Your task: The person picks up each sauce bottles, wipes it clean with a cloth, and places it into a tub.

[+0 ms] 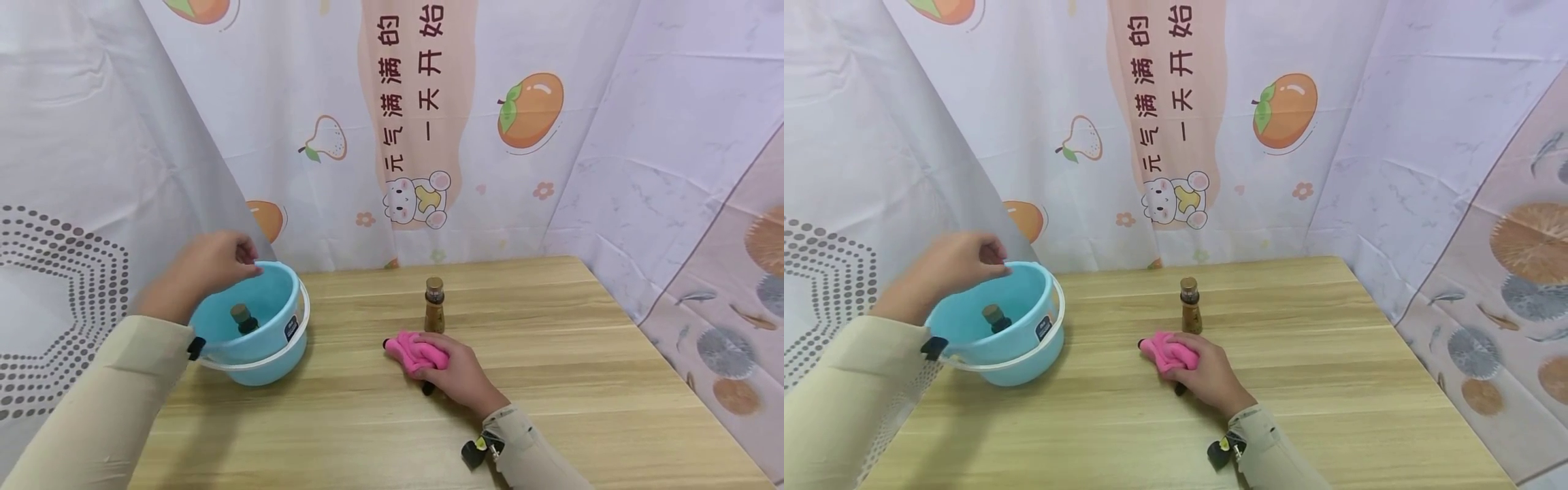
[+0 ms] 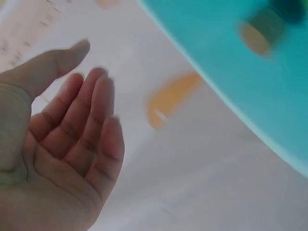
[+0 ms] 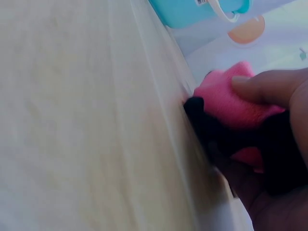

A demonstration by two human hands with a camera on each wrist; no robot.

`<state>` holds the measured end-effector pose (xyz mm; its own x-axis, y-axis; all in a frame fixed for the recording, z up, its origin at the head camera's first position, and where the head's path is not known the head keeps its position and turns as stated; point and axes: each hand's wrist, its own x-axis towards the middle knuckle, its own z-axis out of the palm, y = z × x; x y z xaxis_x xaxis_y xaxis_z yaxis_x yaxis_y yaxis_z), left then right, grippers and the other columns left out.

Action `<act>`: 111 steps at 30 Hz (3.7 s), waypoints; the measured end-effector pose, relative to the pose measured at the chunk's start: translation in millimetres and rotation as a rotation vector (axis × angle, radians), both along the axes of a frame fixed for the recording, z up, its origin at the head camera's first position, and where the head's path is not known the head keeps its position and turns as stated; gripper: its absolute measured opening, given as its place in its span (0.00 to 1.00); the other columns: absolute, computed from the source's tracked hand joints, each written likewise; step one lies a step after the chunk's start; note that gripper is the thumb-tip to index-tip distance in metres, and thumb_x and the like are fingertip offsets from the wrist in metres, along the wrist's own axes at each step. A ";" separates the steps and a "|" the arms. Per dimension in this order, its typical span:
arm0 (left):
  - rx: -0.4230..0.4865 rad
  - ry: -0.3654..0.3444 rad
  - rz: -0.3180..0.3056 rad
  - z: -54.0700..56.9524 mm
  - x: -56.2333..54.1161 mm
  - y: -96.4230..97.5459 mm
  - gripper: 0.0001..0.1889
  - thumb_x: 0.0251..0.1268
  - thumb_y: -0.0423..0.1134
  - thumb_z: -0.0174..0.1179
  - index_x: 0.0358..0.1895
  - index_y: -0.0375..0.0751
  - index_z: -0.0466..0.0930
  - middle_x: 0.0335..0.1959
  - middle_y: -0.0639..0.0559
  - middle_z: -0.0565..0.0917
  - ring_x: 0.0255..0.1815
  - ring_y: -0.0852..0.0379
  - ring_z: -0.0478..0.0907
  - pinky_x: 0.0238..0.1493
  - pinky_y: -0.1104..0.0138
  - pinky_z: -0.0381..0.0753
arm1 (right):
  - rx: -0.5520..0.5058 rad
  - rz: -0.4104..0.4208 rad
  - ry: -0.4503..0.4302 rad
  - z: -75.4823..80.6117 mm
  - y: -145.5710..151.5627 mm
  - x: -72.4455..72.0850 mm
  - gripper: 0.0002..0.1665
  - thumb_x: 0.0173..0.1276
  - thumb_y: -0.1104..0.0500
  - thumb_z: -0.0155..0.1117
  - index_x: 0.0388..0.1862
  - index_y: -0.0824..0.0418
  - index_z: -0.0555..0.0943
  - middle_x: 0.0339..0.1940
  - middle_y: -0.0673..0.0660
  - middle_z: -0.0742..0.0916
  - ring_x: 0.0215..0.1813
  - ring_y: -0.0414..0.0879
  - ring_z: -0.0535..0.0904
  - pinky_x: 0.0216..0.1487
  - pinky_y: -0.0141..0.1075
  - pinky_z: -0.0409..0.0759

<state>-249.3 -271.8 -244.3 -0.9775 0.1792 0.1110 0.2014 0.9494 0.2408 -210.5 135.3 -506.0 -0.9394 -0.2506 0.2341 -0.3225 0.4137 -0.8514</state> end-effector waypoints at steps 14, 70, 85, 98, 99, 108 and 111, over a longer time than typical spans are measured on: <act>-0.006 0.130 -0.211 -47.7 -9.7 137.9 0.12 0.65 0.44 0.70 0.48 0.44 0.86 0.50 0.47 0.87 0.46 0.50 0.86 0.47 0.55 0.86 | -0.215 0.168 -0.233 -3.5 49.3 -20.8 0.34 0.57 0.57 0.81 0.65 0.51 0.83 0.59 0.54 0.88 0.57 0.48 0.84 0.56 0.34 0.84; 0.392 0.467 -0.359 -175.0 -7.0 235.9 0.06 0.64 0.42 0.74 0.42 0.48 0.92 0.46 0.55 0.91 0.51 0.57 0.87 0.51 0.63 0.87 | -0.744 0.028 -0.321 -14.1 84.6 -36.2 0.32 0.67 0.67 0.70 0.70 0.63 0.76 0.57 0.57 0.84 0.51 0.45 0.85 0.50 0.41 0.89; 0.354 0.625 -0.386 -186.4 24.7 222.6 0.11 0.65 0.44 0.73 0.45 0.43 0.92 0.48 0.53 0.91 0.51 0.55 0.88 0.56 0.63 0.87 | -0.593 -0.055 -0.197 -9.3 47.0 -19.3 0.31 0.63 0.59 0.78 0.65 0.54 0.81 0.60 0.59 0.85 0.57 0.48 0.84 0.56 0.37 0.86; 0.357 0.568 -0.346 -176.4 28.5 219.6 0.13 0.62 0.47 0.75 0.42 0.42 0.92 0.44 0.53 0.92 0.47 0.55 0.90 0.52 0.62 0.88 | -0.632 -0.082 -0.069 11.4 28.6 -2.2 0.32 0.65 0.61 0.77 0.67 0.53 0.79 0.63 0.60 0.82 0.58 0.49 0.84 0.54 0.38 0.88; 0.349 0.570 -0.342 -176.1 29.2 220.0 0.13 0.63 0.46 0.75 0.42 0.42 0.92 0.44 0.53 0.92 0.47 0.55 0.90 0.52 0.62 0.88 | -0.631 -0.075 -0.050 12.7 27.9 -1.2 0.33 0.65 0.62 0.77 0.69 0.53 0.78 0.64 0.61 0.82 0.58 0.49 0.84 0.54 0.38 0.88; 0.318 0.603 -0.346 -174.0 35.2 224.6 0.09 0.62 0.43 0.75 0.38 0.41 0.92 0.43 0.50 0.92 0.48 0.54 0.90 0.52 0.62 0.88 | -0.544 -0.036 0.128 16.1 19.1 1.6 0.33 0.66 0.63 0.76 0.70 0.54 0.80 0.73 0.54 0.78 0.71 0.48 0.75 0.61 0.32 0.83; 0.325 0.616 -0.348 -174.9 36.5 226.0 0.08 0.61 0.42 0.76 0.35 0.41 0.91 0.42 0.51 0.91 0.45 0.55 0.89 0.47 0.65 0.89 | -0.509 -0.044 0.161 15.3 18.8 1.0 0.29 0.66 0.63 0.76 0.66 0.55 0.83 0.72 0.53 0.79 0.75 0.47 0.73 0.64 0.31 0.81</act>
